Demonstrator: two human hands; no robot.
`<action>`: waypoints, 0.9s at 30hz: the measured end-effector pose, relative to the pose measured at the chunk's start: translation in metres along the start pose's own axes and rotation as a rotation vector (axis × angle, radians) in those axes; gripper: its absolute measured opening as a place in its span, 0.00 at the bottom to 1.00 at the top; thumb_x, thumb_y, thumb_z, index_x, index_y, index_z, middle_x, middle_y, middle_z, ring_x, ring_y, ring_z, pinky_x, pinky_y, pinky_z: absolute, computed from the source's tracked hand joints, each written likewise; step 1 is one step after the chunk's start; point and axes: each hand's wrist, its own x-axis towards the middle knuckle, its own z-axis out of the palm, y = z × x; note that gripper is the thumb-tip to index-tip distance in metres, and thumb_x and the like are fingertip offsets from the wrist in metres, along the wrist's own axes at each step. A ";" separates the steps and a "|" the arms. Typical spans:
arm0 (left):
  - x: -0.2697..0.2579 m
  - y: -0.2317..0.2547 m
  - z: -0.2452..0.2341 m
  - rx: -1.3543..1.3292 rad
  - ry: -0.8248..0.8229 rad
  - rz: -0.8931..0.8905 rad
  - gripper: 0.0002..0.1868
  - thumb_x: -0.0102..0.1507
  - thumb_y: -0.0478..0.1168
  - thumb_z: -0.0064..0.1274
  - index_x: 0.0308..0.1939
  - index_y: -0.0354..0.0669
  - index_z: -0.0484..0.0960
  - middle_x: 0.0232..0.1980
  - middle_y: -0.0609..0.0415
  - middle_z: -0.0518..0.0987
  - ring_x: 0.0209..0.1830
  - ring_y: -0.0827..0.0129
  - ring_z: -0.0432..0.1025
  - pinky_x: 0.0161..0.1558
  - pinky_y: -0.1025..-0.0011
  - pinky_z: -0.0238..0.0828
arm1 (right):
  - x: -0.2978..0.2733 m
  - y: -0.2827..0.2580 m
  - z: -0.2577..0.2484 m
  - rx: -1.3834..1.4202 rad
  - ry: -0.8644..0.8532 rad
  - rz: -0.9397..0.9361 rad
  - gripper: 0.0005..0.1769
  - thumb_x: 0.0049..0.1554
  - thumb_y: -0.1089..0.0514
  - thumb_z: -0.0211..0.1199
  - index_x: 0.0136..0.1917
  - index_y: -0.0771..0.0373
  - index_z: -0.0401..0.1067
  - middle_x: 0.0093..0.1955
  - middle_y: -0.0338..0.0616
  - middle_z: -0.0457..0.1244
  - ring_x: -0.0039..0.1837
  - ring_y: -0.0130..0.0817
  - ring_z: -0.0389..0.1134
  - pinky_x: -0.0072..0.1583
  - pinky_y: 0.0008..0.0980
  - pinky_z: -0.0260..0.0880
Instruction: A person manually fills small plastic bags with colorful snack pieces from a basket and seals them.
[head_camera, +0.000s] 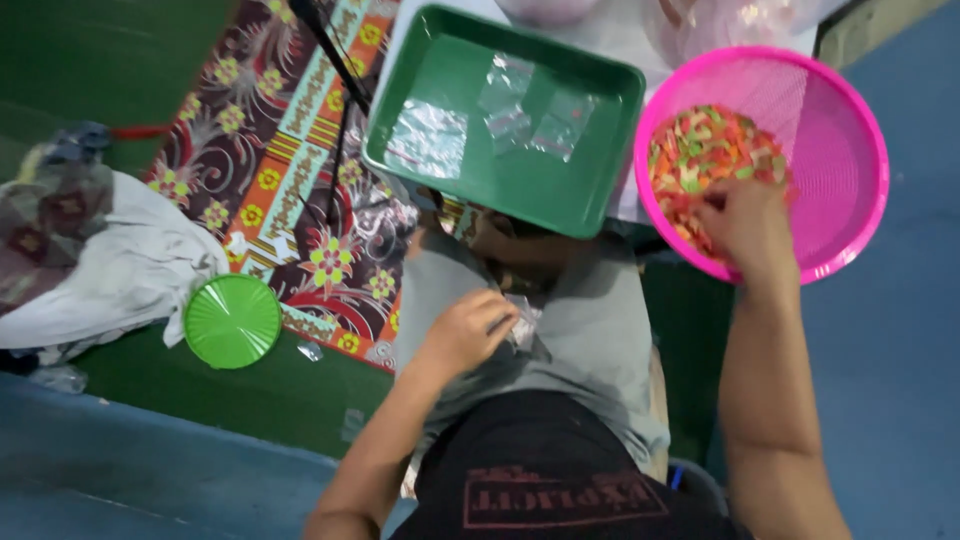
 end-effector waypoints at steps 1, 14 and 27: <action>0.000 0.000 0.000 0.078 0.016 0.025 0.06 0.59 0.31 0.60 0.39 0.40 0.83 0.43 0.54 0.81 0.39 0.61 0.75 0.42 0.68 0.73 | 0.003 0.009 0.004 0.122 0.116 -0.124 0.13 0.57 0.58 0.67 0.53 0.67 0.81 0.42 0.54 0.70 0.40 0.50 0.69 0.44 0.46 0.71; 0.002 0.003 0.002 0.117 -0.013 0.030 0.07 0.58 0.29 0.62 0.40 0.39 0.83 0.41 0.55 0.81 0.38 0.62 0.75 0.42 0.68 0.73 | -0.027 -0.014 -0.029 0.632 0.337 -0.178 0.10 0.62 0.70 0.71 0.57 0.72 0.80 0.46 0.51 0.72 0.44 0.33 0.75 0.43 0.26 0.76; 0.004 0.007 -0.004 0.095 0.025 0.005 0.07 0.59 0.30 0.63 0.40 0.38 0.82 0.42 0.55 0.81 0.40 0.62 0.75 0.44 0.68 0.73 | -0.030 -0.014 -0.030 0.853 0.284 -0.231 0.11 0.65 0.74 0.65 0.61 0.74 0.76 0.50 0.52 0.70 0.51 0.35 0.76 0.56 0.27 0.82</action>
